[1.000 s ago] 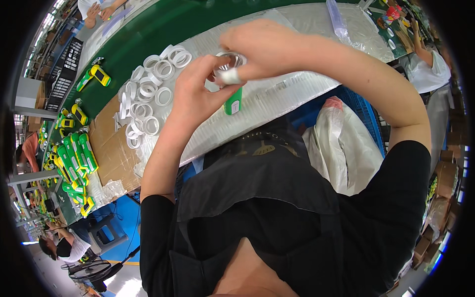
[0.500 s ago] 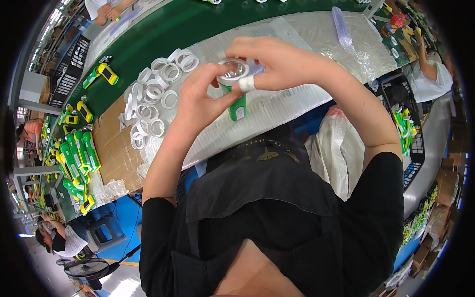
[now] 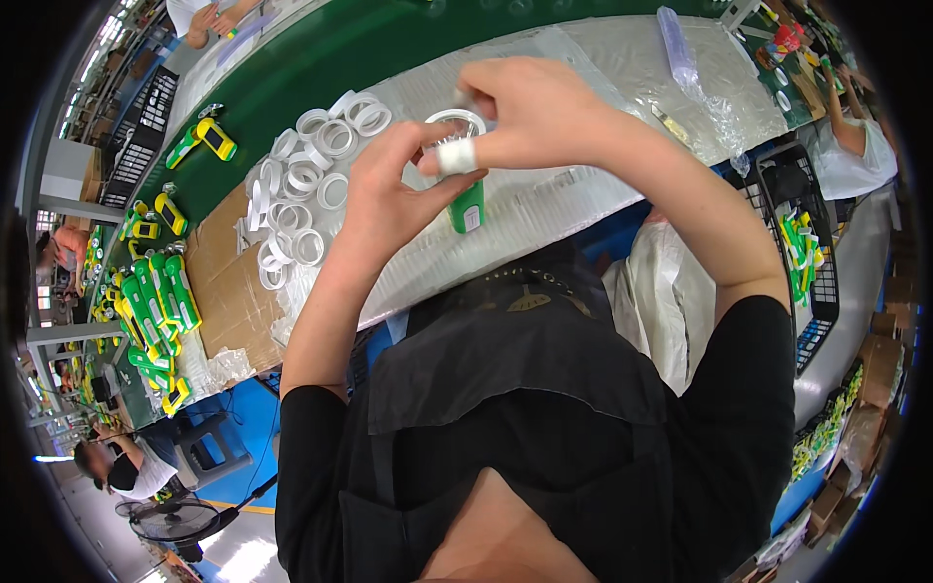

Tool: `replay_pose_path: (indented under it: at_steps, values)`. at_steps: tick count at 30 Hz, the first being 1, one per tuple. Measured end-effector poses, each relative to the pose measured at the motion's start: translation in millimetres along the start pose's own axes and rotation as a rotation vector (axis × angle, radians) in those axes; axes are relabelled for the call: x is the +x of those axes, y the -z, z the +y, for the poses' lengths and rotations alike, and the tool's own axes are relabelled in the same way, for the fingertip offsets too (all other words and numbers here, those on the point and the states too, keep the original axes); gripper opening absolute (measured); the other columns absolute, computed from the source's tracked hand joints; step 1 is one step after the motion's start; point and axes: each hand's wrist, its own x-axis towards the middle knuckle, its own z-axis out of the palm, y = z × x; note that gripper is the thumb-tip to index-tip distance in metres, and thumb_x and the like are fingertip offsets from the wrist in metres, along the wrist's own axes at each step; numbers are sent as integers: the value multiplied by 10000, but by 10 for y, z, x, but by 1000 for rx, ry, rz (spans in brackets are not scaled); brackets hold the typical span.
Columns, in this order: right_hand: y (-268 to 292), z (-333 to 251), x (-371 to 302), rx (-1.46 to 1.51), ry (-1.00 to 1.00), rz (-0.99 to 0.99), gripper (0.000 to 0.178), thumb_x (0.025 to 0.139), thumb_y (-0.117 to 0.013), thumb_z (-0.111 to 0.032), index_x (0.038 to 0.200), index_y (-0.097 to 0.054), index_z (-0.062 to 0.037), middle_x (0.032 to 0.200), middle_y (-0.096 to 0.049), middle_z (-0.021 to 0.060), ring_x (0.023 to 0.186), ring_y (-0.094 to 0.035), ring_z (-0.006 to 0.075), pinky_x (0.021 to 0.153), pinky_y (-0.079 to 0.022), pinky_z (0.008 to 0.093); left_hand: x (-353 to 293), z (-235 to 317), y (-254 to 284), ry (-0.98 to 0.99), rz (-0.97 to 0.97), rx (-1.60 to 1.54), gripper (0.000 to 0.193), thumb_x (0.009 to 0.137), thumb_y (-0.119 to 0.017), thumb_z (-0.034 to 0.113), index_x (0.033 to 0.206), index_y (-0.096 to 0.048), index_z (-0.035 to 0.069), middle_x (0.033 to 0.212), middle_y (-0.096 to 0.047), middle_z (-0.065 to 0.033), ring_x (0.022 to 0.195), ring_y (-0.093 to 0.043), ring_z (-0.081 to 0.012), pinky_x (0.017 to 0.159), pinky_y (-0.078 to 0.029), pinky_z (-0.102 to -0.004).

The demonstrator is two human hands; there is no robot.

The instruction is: Assembling plastic flashlights by attaching lenses and rings to the bodies.

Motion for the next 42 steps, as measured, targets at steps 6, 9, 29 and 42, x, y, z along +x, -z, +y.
replay_pose_path:
  at_steps: [6, 9, 29, 42]
  values:
    - [-241, -21, -117, 212, 122, 284, 560, 616, -874, -410, 881, -545, -43, 786, -562, 93, 673, -533, 234, 615, -437, 357, 39, 33, 77, 38, -54, -15, 485, 617, -837, 106, 1053, -625, 124, 862, -636, -69, 762, -617, -281, 640, -489, -389]
    - [-620, 37, -124, 659, 54, 380, 658, 630, -891, -395, 1093, -591, -37, 1016, -623, 91, 914, -594, 186, 812, -478, 354, -26, -50, 61, -65, 27, -34, 491, 611, -838, 105, 1050, -619, 102, 876, -641, -72, 756, -613, -291, 634, -484, -396]
    - [-494, 4, 1185, 536, 932, 286, 517, 645, -780, -84, 1124, -585, -108, 1336, -552, 103, 1250, -483, 383, 1051, -369, 472, 246, -160, 664, -440, 132, -19, 439, 688, -810, 118, 1087, -633, 72, 1010, -636, -114, 899, -633, -307, 760, -514, -408]
    - [-1078, 1252, 3679, -280, 495, 150, 451, 724, -603, 85, 1128, -604, -115, 1473, -443, 83, 1437, -296, 303, 1178, -217, 515, -215, -3526, 2174, 1126, -91, 922, 654, 847, -663, 524, 1411, -472, 253, 1221, -521, -247, 1015, -610, -385, 843, -533, -452]
